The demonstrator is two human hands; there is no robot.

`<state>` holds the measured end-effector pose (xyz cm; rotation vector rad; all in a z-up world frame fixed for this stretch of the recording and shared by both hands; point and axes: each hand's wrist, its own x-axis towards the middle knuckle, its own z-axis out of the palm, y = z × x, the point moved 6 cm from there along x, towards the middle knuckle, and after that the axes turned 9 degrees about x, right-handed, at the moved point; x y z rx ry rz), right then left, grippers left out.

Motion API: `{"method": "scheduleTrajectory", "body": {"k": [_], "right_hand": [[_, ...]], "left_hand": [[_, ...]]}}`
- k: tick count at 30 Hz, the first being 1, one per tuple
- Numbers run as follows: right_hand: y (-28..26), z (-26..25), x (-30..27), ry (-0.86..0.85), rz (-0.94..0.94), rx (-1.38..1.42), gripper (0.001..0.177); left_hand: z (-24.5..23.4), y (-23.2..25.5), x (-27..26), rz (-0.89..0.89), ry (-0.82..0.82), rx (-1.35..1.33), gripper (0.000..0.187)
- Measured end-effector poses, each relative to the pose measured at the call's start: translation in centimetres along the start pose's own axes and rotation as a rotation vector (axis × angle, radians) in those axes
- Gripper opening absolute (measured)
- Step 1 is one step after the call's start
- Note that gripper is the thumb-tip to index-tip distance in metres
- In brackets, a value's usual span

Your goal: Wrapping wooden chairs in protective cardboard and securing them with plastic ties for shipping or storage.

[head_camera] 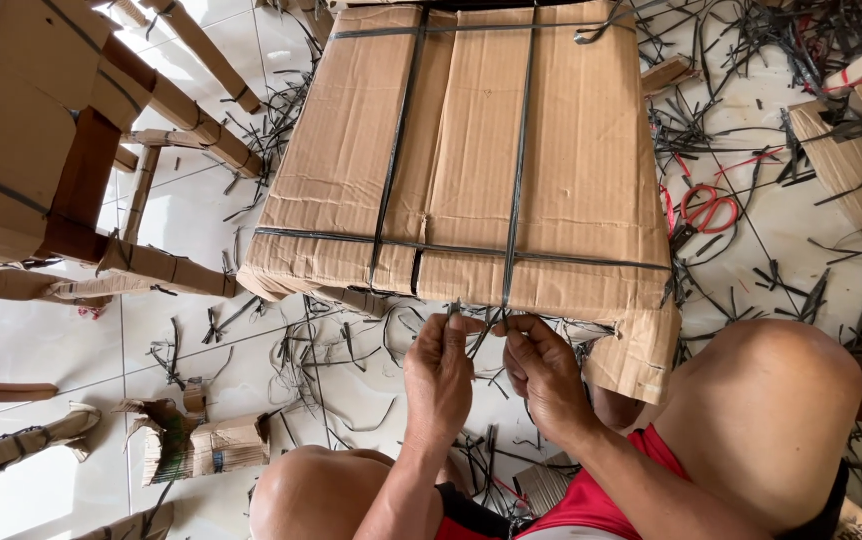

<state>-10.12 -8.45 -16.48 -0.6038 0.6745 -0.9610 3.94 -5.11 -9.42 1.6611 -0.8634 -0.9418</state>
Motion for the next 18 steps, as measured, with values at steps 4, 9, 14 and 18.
{"method": "scheduleTrajectory", "body": {"k": [4,9,14,18], "right_hand": [[-0.7,0.0,-0.5,-0.017,-0.077,-0.026,0.025],[-1.3,0.8,-0.9,-0.049,-0.227,-0.227,0.030],[-1.7,1.2,-1.0,-0.144,-0.604,-0.854,0.048],[-3.5,3.2,-1.5,-0.141,-0.584,-0.903,0.043]], "left_hand": [[0.1,0.3,0.3,0.026,-0.018,0.215,0.025],[1.0,0.7,-0.4,0.100,-0.034,0.262,0.007],[1.2,1.3,-0.9,0.073,-0.074,0.348,0.016],[1.8,0.3,-0.9,0.140,-0.001,0.383,0.010]]}}
